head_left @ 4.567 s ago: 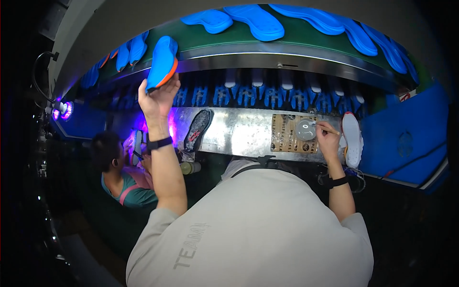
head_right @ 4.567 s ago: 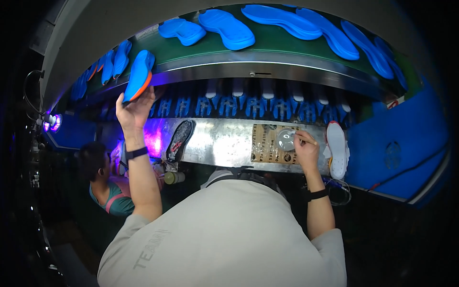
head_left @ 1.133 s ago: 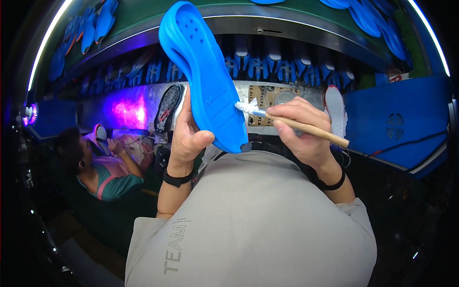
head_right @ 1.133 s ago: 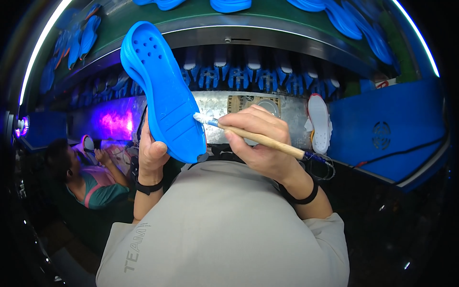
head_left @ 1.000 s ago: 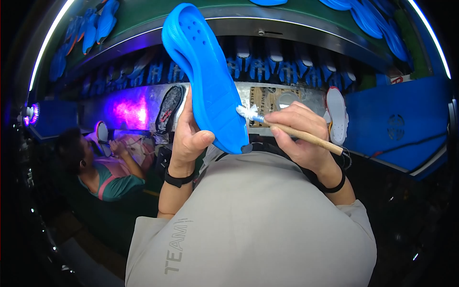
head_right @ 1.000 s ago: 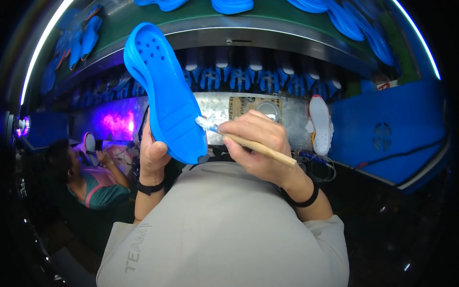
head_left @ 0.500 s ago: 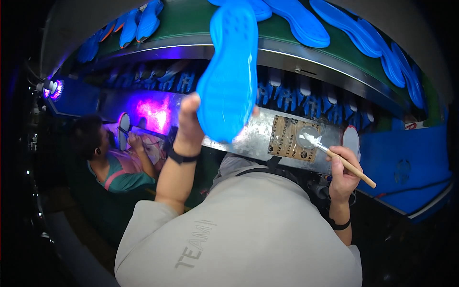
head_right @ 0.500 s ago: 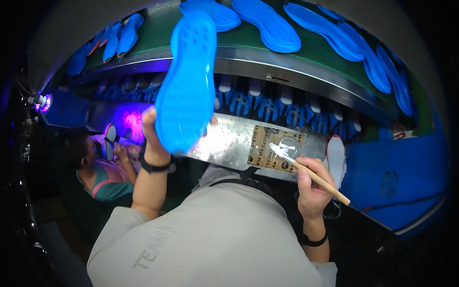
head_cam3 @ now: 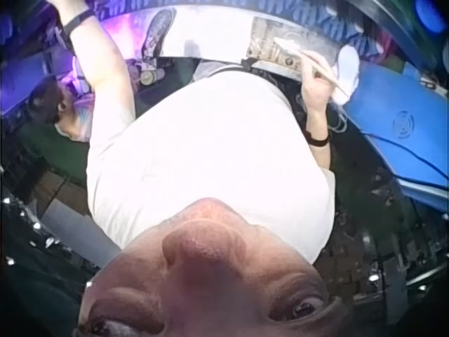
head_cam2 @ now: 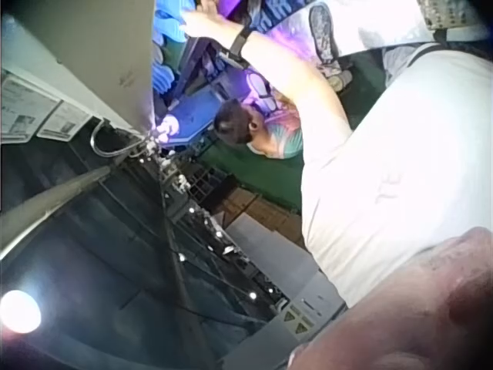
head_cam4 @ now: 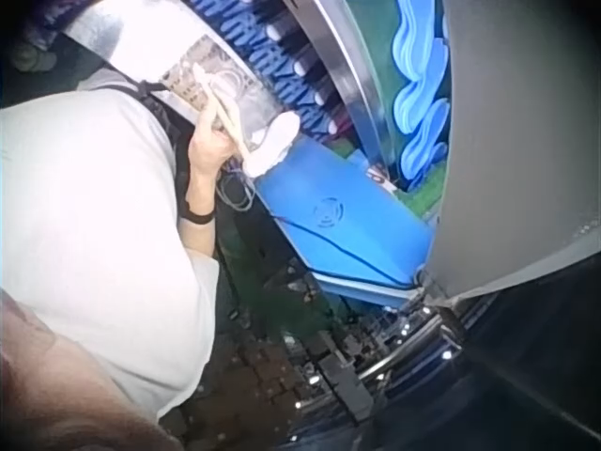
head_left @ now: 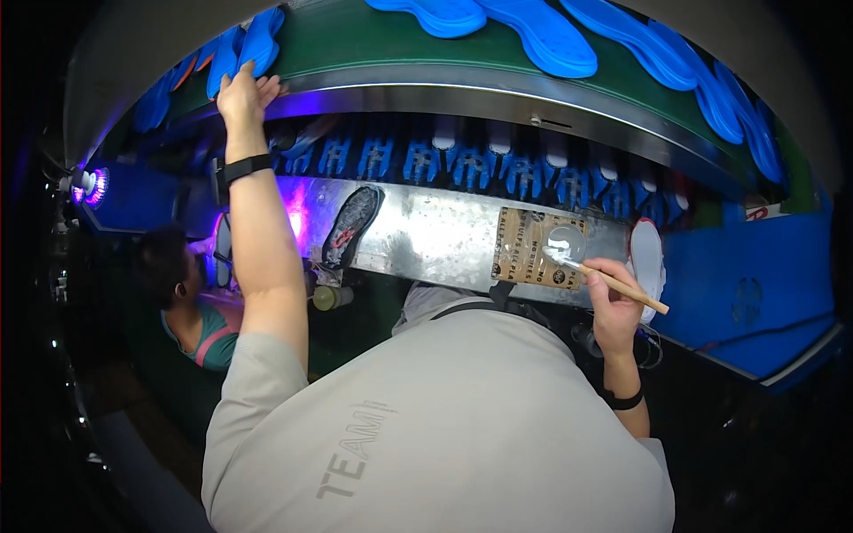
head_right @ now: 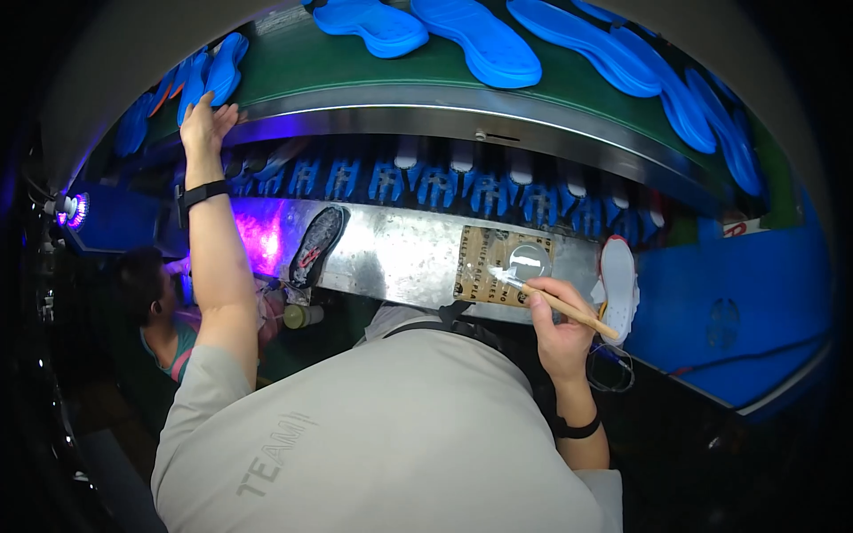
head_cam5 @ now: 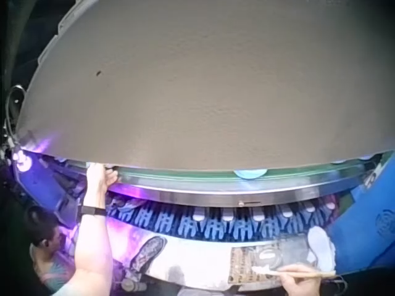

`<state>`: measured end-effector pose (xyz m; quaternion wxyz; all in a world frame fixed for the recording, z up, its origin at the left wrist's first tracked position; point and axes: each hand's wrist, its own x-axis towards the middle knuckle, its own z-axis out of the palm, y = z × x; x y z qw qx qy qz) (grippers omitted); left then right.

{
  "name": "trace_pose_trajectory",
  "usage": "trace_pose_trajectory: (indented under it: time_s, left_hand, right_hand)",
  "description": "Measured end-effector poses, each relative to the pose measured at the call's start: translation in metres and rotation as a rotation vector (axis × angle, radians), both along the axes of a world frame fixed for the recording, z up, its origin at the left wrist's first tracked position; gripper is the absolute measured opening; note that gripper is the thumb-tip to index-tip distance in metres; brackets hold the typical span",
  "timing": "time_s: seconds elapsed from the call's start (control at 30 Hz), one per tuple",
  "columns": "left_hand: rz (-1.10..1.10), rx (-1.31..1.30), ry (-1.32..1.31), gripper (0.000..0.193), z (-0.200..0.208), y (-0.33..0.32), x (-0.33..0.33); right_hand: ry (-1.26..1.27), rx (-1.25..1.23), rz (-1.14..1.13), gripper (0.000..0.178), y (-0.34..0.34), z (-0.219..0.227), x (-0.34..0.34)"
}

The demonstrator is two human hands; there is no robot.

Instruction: Applying glue or primer to blue shoe soles using a brush in a factory setting.

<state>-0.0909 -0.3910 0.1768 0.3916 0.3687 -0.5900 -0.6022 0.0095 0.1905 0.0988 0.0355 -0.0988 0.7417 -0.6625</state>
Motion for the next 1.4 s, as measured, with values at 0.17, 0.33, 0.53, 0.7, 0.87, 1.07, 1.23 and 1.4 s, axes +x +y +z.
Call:
trace_pose_trajectory:
  time_s: [0.17, 0.33, 0.53, 0.7, 0.87, 1.07, 1.23, 1.4]
  left_hand:
    - [-0.196, 0.085, -0.074, 0.029, -0.014, -0.077, 0.009]
    - [0.032, -0.493, -0.289, 0.032, -0.01, -0.027, 0.043]
    - [0.665, -1.369, -0.241, 0.024, 0.025, 0.066, 0.118]
    - [0.406, -0.819, 0.162, 0.038, 0.053, 0.145, 0.152]
    - [-0.124, 0.037, 0.153, 0.039, 0.006, 0.162, 0.17]
    - [-0.779, 0.718, 0.462, 0.072, -0.041, 0.269, 0.179]
    - [-1.237, 0.859, 0.339, 0.085, -0.062, 0.285, 0.193]
    - [-1.023, 0.695, 0.151, 0.082, -0.076, 0.28, 0.197]
  right_hand:
    - [0.142, 0.24, 0.043, 0.013, 0.004, -0.018, -0.017]
    - [0.131, 0.425, -0.01, 0.012, 0.019, -0.075, -0.048]
    - [0.017, 0.64, 0.014, 0.018, 0.035, -0.14, -0.074]
    - [0.036, 0.67, 0.049, 0.019, 0.036, -0.176, -0.077]
    - [-0.094, 0.616, -0.029, 0.018, 0.04, -0.16, -0.076]
    - [0.056, 0.455, -0.116, 0.012, 0.033, -0.106, -0.065]
    - [0.287, 0.332, -0.199, 0.012, 0.034, -0.126, -0.06]
    - [0.106, 0.416, -0.072, 0.014, 0.039, -0.143, -0.059]
